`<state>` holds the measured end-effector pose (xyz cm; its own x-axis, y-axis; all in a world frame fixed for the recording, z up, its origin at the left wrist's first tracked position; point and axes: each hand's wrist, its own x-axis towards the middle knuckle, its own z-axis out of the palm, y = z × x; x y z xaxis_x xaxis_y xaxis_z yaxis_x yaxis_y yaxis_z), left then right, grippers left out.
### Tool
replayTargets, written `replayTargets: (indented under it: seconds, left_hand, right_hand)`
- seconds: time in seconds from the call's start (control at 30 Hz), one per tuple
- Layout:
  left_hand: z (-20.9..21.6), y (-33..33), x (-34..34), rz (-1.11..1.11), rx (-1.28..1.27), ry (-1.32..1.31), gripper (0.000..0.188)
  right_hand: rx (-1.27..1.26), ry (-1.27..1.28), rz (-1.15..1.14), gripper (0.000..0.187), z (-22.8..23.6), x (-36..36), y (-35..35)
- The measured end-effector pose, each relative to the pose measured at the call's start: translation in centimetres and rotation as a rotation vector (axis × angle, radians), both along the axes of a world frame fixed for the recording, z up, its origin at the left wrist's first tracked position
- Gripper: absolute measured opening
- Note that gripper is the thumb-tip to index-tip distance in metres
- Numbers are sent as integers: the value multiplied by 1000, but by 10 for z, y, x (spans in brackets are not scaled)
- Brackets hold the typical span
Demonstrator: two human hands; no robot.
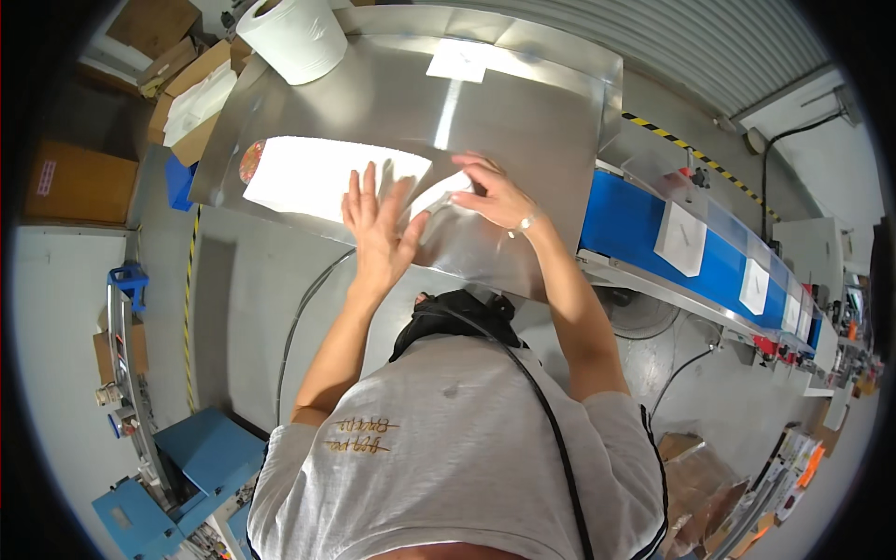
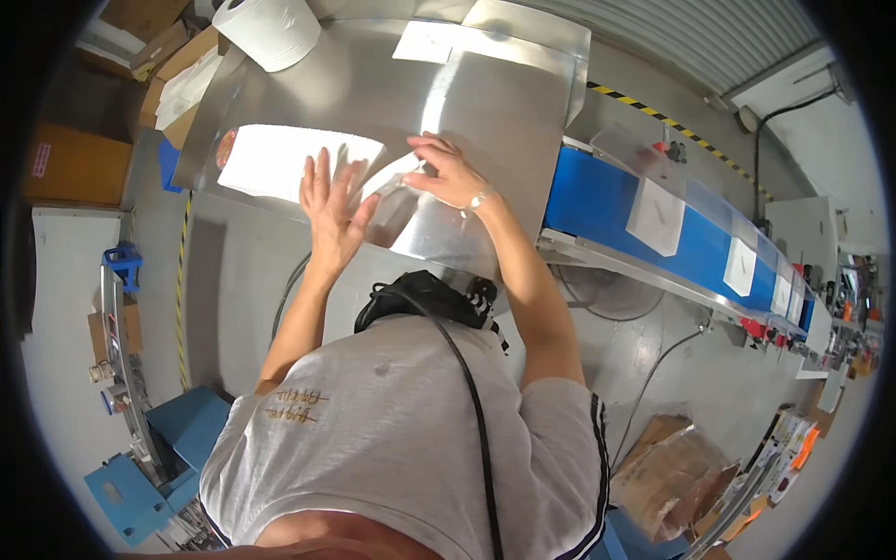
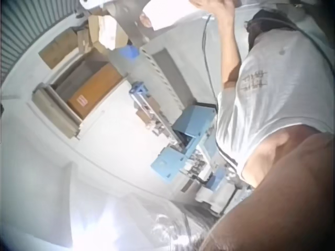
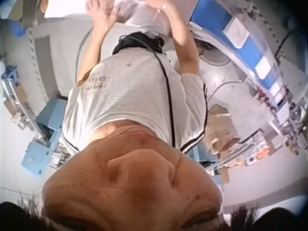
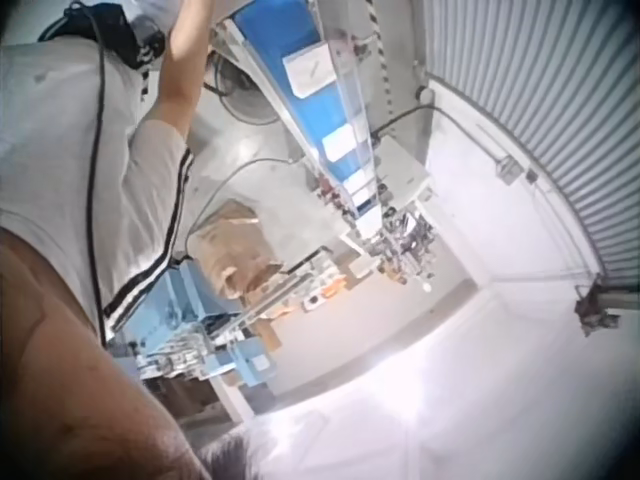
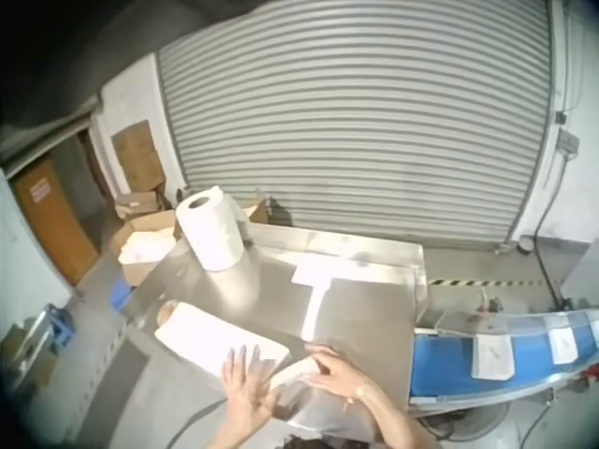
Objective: Fold and organize stacks of paper products for processing in an industrial facility.
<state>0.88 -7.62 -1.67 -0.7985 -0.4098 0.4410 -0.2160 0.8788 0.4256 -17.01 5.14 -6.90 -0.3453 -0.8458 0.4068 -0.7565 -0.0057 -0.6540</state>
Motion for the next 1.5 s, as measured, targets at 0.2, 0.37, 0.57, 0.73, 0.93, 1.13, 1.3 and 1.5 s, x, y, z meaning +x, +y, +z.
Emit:
replayTargets:
  seconds: [0.2,0.37,0.57,0.73,0.93,1.13,1.3,1.5]
  left_hand:
    - [-7,-16,3,63,-30,44,33]
    - [-14,-16,6,70,-85,99,33]
    - [-18,-10,-1,30,-113,150,34]
    - [-23,-9,6,25,-210,127,36]
    - [-15,-12,4,-20,-144,115,32]
    - [-15,-34,7,73,-132,53,38]
    - [-16,-33,6,39,-137,117,33]
    - [-19,-29,5,25,-126,141,29]
  right_hand:
    - [175,-377,-736,22,-53,-51,119]
    - [441,-177,-1346,41,-42,-81,205]
    - [192,40,-660,53,-14,-50,127]
    - [109,-454,-70,49,27,13,-9]
    - [55,-309,89,43,2,3,-22]
    - [-162,-864,-390,27,-37,-17,55]
    - [295,-337,-1146,49,-54,-79,192]
    - [374,284,-1200,54,-18,-55,168]
